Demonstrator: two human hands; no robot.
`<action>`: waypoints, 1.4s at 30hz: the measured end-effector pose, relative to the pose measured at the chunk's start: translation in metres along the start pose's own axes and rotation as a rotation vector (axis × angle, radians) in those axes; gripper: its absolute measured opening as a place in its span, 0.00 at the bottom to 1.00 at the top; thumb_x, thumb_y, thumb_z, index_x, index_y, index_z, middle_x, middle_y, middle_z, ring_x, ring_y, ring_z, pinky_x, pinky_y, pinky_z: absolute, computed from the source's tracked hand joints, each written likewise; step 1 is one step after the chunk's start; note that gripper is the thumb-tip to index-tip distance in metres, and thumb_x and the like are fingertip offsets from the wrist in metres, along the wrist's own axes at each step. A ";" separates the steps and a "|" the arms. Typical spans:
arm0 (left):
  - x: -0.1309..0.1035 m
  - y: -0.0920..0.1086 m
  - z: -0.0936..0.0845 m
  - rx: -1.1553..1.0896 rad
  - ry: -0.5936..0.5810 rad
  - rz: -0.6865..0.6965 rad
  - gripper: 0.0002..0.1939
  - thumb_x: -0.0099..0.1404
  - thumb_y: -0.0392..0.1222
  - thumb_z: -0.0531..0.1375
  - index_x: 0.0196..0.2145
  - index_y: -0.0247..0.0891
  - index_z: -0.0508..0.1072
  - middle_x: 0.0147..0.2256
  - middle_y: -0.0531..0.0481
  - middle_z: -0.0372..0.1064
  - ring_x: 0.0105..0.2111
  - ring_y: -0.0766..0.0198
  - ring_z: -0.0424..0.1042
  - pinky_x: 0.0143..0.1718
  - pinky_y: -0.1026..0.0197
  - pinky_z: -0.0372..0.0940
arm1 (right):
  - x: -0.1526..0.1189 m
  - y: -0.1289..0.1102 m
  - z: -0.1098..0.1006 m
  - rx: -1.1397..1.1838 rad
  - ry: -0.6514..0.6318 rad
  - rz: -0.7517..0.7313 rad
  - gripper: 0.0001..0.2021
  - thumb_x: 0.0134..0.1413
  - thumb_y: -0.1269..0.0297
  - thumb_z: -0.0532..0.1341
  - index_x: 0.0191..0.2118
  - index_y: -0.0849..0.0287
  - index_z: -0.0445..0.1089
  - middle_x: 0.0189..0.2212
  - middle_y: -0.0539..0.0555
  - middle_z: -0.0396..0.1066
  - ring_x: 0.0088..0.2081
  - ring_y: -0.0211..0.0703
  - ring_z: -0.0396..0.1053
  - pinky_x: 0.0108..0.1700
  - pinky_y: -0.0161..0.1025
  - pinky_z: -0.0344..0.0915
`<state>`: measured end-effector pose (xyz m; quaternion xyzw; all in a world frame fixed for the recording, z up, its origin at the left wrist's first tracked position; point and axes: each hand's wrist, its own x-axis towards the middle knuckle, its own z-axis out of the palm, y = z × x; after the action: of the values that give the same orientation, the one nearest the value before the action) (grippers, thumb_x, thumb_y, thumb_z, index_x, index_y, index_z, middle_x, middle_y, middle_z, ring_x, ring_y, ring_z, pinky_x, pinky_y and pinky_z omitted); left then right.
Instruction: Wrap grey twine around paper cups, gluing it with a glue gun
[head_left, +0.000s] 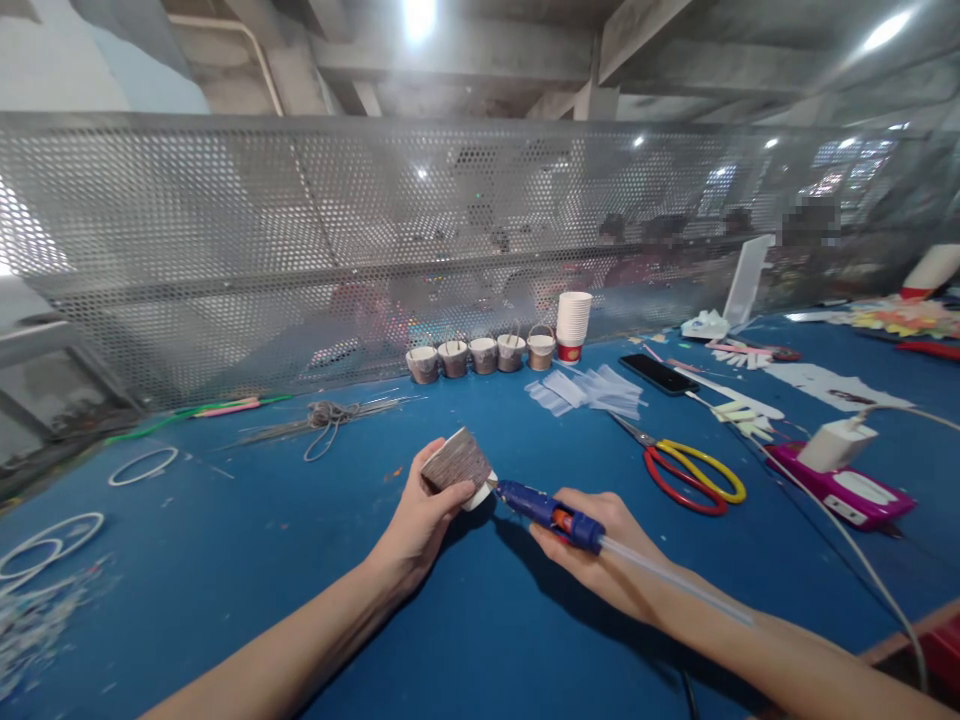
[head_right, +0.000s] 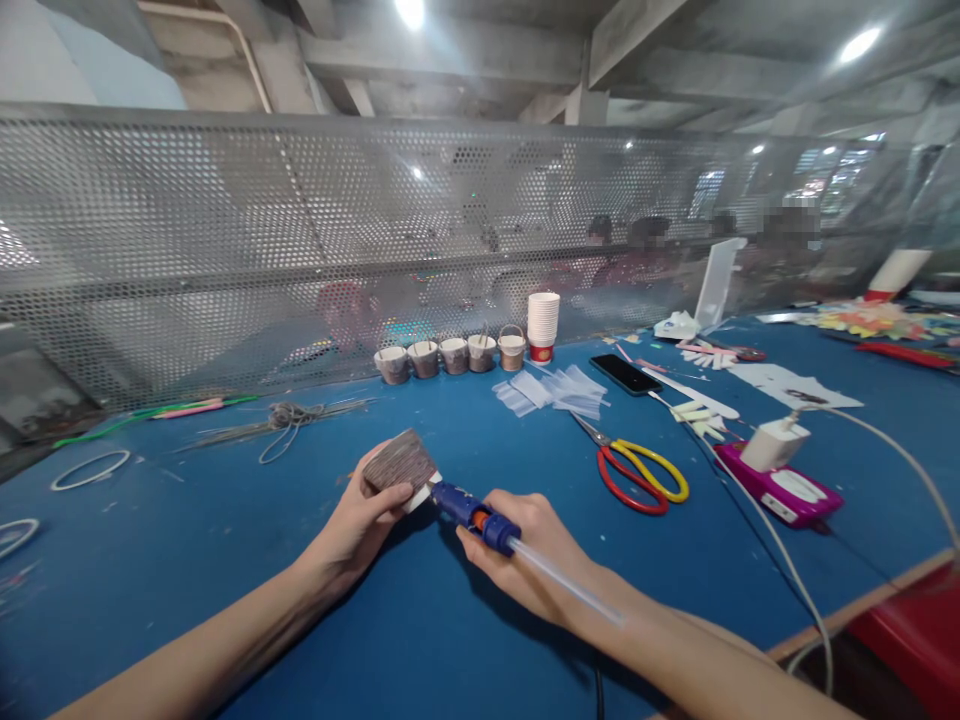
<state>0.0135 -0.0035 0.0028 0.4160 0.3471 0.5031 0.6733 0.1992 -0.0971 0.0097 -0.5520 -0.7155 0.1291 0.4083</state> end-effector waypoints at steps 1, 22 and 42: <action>0.000 0.000 0.000 0.002 0.001 0.002 0.36 0.44 0.33 0.71 0.50 0.42 0.63 0.42 0.49 0.72 0.42 0.58 0.73 0.46 0.57 0.65 | 0.000 0.000 0.000 0.004 0.000 -0.004 0.13 0.55 0.61 0.57 0.22 0.56 0.58 0.17 0.47 0.62 0.18 0.34 0.56 0.22 0.33 0.54; 0.006 -0.005 -0.005 -0.001 -0.007 0.005 0.38 0.42 0.34 0.72 0.50 0.42 0.63 0.42 0.49 0.72 0.43 0.59 0.72 0.45 0.57 0.66 | 0.001 -0.003 -0.004 0.024 -0.024 0.070 0.13 0.54 0.60 0.56 0.21 0.56 0.57 0.17 0.47 0.61 0.18 0.34 0.54 0.23 0.33 0.54; 0.004 -0.002 -0.003 -0.011 -0.017 -0.014 0.36 0.42 0.33 0.72 0.50 0.41 0.65 0.42 0.47 0.74 0.41 0.57 0.74 0.45 0.57 0.68 | 0.000 -0.003 -0.004 0.017 -0.024 0.056 0.13 0.54 0.60 0.56 0.21 0.56 0.58 0.17 0.47 0.62 0.19 0.34 0.54 0.23 0.32 0.54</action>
<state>0.0131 0.0009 -0.0004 0.4141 0.3416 0.4970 0.6818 0.2002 -0.0990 0.0145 -0.5667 -0.7034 0.1532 0.4008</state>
